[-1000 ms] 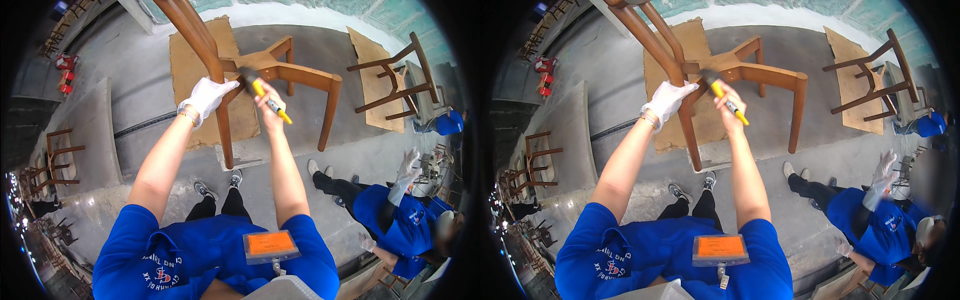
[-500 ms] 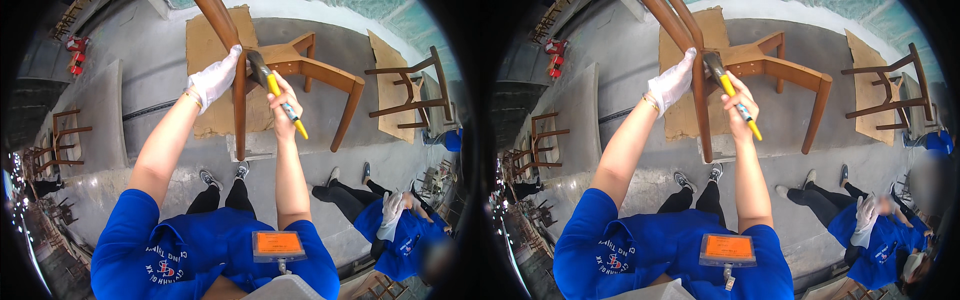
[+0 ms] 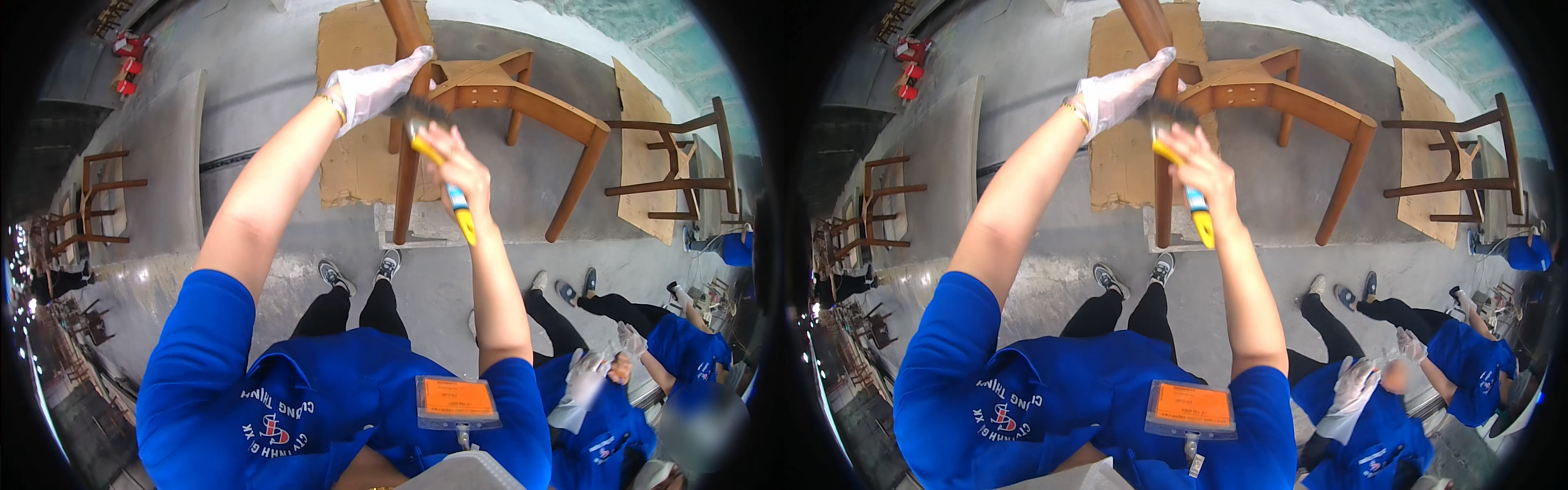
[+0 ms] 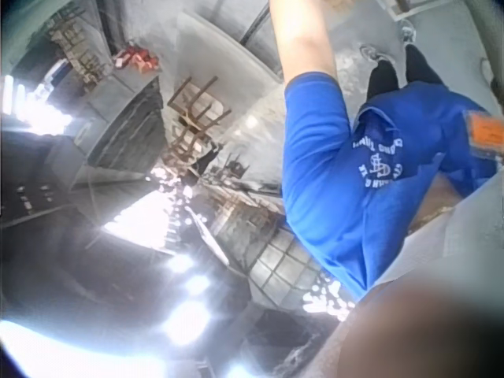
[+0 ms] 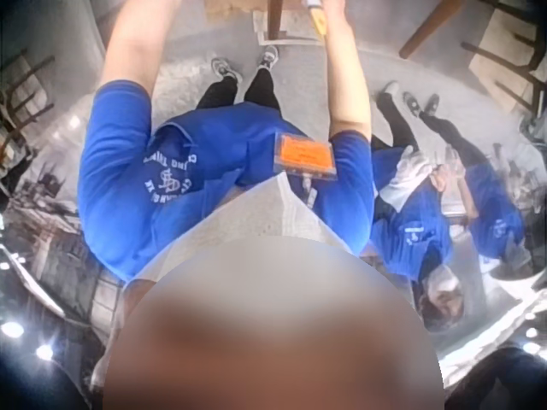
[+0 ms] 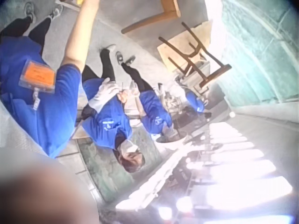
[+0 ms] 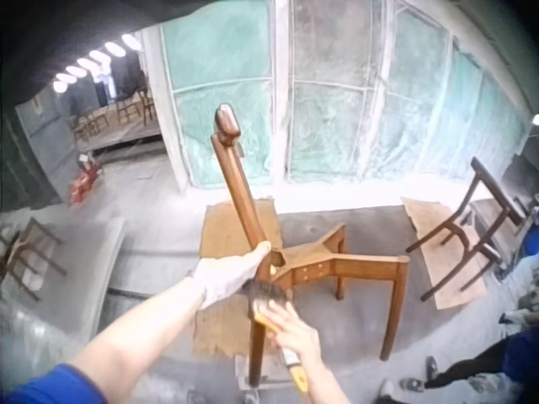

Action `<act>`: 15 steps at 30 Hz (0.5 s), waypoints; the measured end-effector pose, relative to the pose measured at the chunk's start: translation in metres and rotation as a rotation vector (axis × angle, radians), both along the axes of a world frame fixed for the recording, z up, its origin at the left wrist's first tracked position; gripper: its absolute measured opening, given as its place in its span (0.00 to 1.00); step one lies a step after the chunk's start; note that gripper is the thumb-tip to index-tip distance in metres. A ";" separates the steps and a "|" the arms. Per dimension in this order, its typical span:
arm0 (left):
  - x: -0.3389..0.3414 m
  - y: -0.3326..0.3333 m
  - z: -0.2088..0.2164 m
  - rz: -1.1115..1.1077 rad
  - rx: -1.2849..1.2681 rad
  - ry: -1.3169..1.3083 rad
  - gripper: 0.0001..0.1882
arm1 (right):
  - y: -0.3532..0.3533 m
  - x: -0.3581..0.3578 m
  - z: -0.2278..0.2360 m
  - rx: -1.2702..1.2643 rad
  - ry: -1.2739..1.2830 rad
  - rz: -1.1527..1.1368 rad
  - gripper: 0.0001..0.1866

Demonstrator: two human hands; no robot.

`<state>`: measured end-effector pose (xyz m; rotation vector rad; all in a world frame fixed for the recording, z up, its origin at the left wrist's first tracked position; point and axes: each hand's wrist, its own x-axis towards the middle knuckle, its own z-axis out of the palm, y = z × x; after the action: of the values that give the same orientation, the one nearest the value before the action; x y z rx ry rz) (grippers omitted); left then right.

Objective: The person uses a brush to clean a wooden chair, repeatedly brushing the legs, seat, and backrest while rotating the chair to access different sides. The person also moves the chair to a different spot on the floor and continues brushing.

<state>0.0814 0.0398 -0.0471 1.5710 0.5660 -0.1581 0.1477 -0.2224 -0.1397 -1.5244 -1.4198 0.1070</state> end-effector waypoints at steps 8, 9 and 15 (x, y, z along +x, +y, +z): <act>-0.002 0.002 -0.013 -0.064 0.002 -0.050 0.55 | -0.077 -0.116 -0.097 -0.688 -0.281 0.429 0.03; -0.003 0.001 -0.013 -0.056 0.010 -0.064 0.55 | -0.085 -0.120 -0.103 -0.622 -0.184 0.394 0.03; -0.003 0.012 -0.035 0.094 0.184 -0.126 0.51 | 0.017 -0.001 0.001 -0.201 -0.068 0.141 0.05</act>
<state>0.0780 0.0522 -0.0818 1.7147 0.5667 0.0656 0.1469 -0.2054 -0.1388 -1.6010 -1.6102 0.2940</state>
